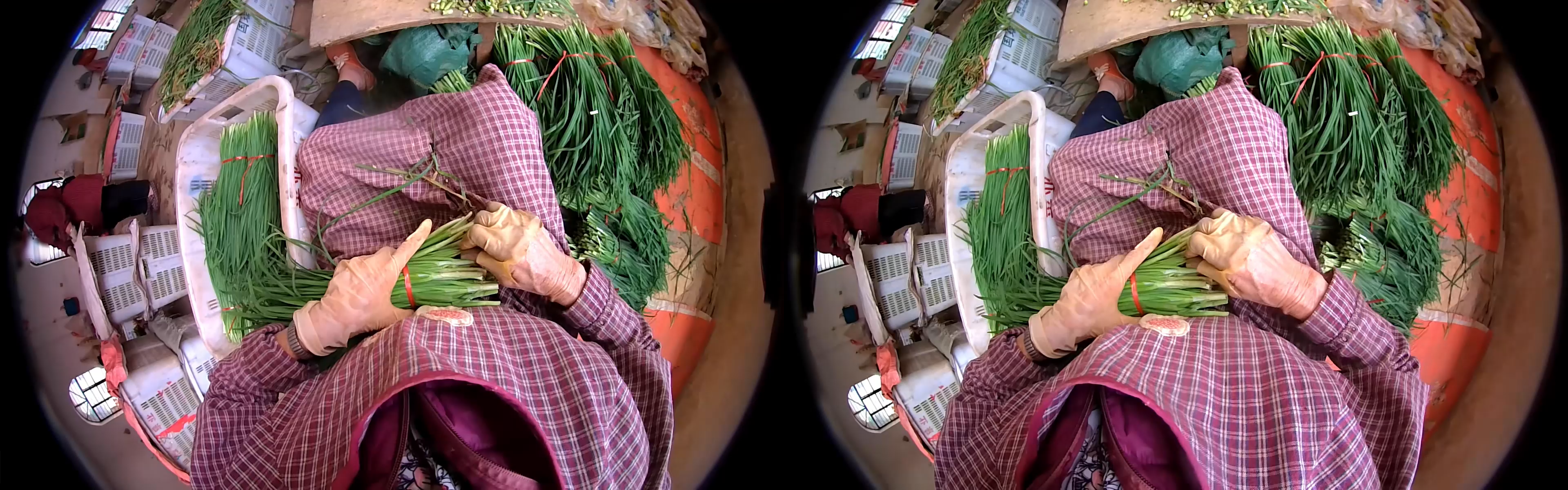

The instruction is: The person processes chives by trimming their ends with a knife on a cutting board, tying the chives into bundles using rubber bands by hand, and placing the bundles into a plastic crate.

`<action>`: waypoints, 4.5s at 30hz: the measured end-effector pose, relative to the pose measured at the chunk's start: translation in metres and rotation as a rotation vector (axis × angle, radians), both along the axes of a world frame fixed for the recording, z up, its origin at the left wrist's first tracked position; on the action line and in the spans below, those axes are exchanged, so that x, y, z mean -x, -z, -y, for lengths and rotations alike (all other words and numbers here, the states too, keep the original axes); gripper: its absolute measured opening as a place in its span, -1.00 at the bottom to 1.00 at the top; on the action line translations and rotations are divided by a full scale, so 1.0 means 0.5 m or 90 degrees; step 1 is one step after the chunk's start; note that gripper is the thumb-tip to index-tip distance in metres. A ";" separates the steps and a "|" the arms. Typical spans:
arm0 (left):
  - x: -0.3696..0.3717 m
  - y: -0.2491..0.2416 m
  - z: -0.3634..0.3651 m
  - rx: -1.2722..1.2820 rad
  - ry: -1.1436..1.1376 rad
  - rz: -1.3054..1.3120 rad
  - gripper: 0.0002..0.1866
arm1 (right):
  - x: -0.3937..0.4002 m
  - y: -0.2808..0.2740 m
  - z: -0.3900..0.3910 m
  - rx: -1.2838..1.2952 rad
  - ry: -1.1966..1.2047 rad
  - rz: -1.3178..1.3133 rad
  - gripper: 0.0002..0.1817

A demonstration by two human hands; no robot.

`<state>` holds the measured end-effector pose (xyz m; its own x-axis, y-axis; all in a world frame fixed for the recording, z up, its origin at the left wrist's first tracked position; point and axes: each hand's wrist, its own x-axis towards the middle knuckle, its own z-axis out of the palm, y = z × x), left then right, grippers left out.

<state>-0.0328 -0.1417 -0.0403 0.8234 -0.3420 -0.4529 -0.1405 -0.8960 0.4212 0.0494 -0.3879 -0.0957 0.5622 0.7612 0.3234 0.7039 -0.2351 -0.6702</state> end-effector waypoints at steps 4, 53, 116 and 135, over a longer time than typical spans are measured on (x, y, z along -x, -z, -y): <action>-0.008 0.001 -0.003 0.000 0.008 -0.045 0.24 | 0.007 0.006 0.002 -0.046 0.031 -0.046 -0.84; -0.020 0.021 -0.189 1.016 -0.415 -0.546 0.10 | -0.242 -0.115 -0.171 -0.026 0.015 0.279 -0.82; -0.016 -0.013 -0.107 1.086 -0.548 -0.265 -0.02 | -0.171 -0.182 -0.148 -0.130 0.056 0.188 -0.84; 0.000 0.017 -0.139 1.052 -0.550 -0.242 0.01 | -0.448 -0.222 0.120 -0.153 0.554 0.337 -0.75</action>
<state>-0.0326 -0.0724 -0.0489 0.9313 -0.1696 -0.3224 0.3558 0.6134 0.7051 0.2735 -0.4481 0.0152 0.6274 0.0443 0.7774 0.5722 -0.7033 -0.4218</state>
